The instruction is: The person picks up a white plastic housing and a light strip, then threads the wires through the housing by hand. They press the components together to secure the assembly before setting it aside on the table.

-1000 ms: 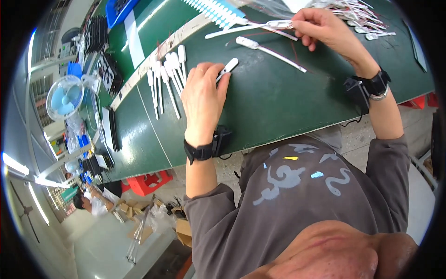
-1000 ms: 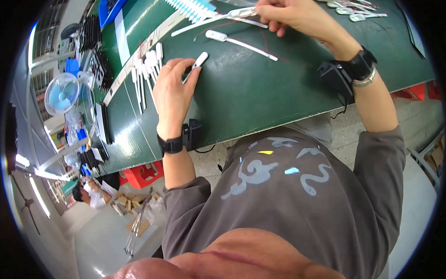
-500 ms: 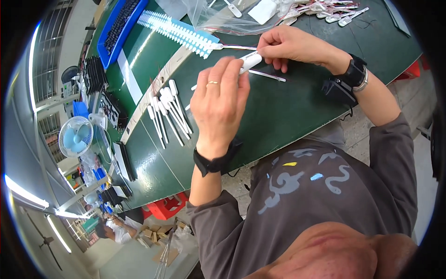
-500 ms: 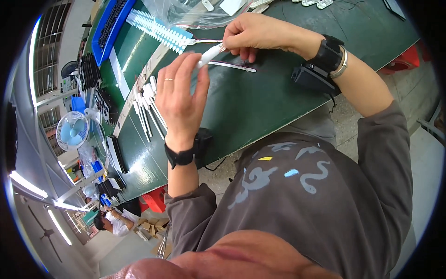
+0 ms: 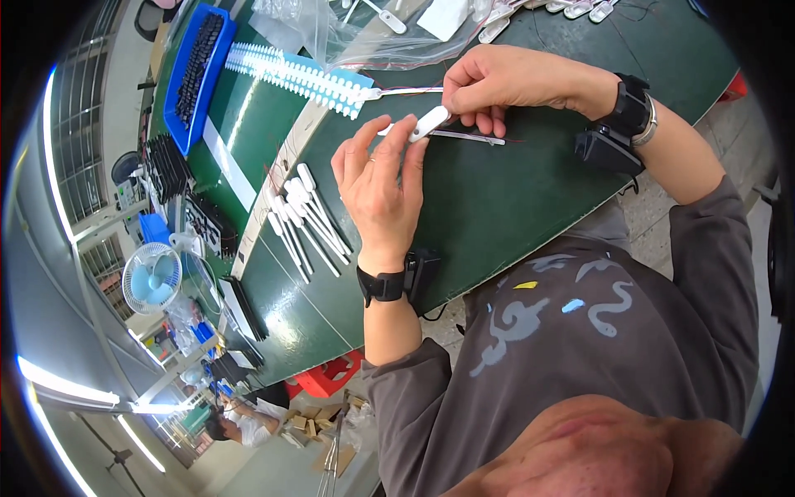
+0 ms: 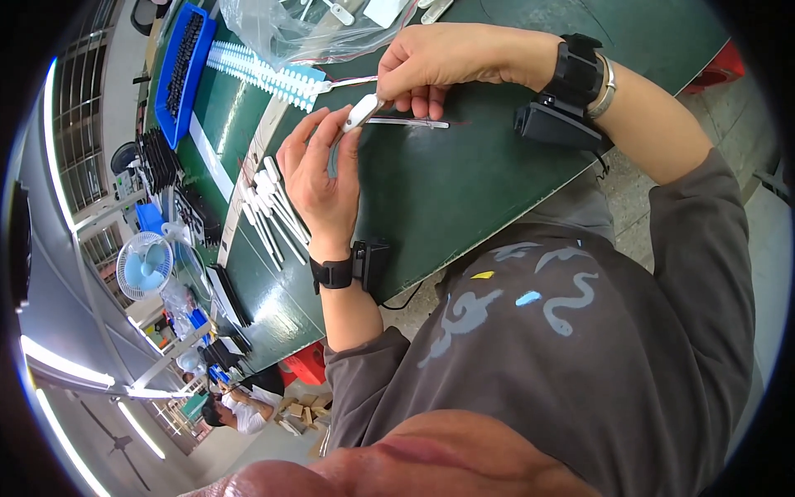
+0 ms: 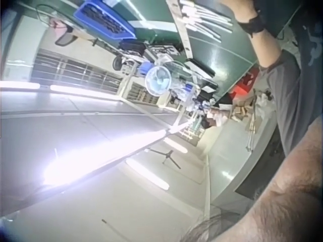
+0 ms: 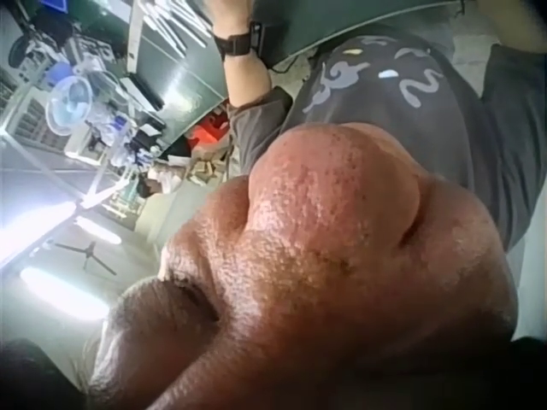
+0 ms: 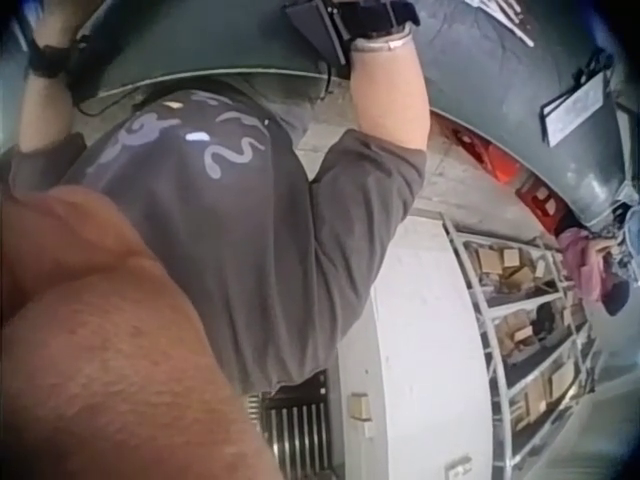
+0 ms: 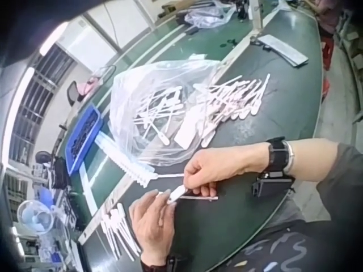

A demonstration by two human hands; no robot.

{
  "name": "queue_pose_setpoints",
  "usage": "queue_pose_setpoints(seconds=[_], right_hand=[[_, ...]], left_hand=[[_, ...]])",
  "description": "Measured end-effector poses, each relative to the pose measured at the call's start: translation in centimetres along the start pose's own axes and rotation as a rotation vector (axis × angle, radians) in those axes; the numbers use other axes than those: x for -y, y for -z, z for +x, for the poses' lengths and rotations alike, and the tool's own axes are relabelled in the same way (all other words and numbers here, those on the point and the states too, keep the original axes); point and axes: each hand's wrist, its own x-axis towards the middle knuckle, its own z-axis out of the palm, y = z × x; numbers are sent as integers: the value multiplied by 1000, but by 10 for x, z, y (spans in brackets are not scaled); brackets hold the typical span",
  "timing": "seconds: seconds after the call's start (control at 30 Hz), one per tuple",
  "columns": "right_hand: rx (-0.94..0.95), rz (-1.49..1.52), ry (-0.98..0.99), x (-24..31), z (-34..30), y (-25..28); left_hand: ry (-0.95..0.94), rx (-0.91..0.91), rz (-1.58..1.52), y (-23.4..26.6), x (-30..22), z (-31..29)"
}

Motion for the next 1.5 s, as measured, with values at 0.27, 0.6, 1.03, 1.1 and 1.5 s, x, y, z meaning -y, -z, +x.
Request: queue_pose_setpoints(seconds=[0.27,0.6,1.03,1.1,1.5], right_hand=[[4,23,-13,-2,3,-3],[8,101,-34,6,-5,-5],[38,14,63,1,-3,-6],[39,6,65,1,-3,-6],[47,-15,70,0,-3,-6]], left_hand=[[36,-17,-49,-6,1,-7],[77,38,-102,-10,0,-9],[203,41,-179,-5,-9,-10],[226,36,-179,-4,-11,-9],[297,29,-242,-1,-16,-10]])
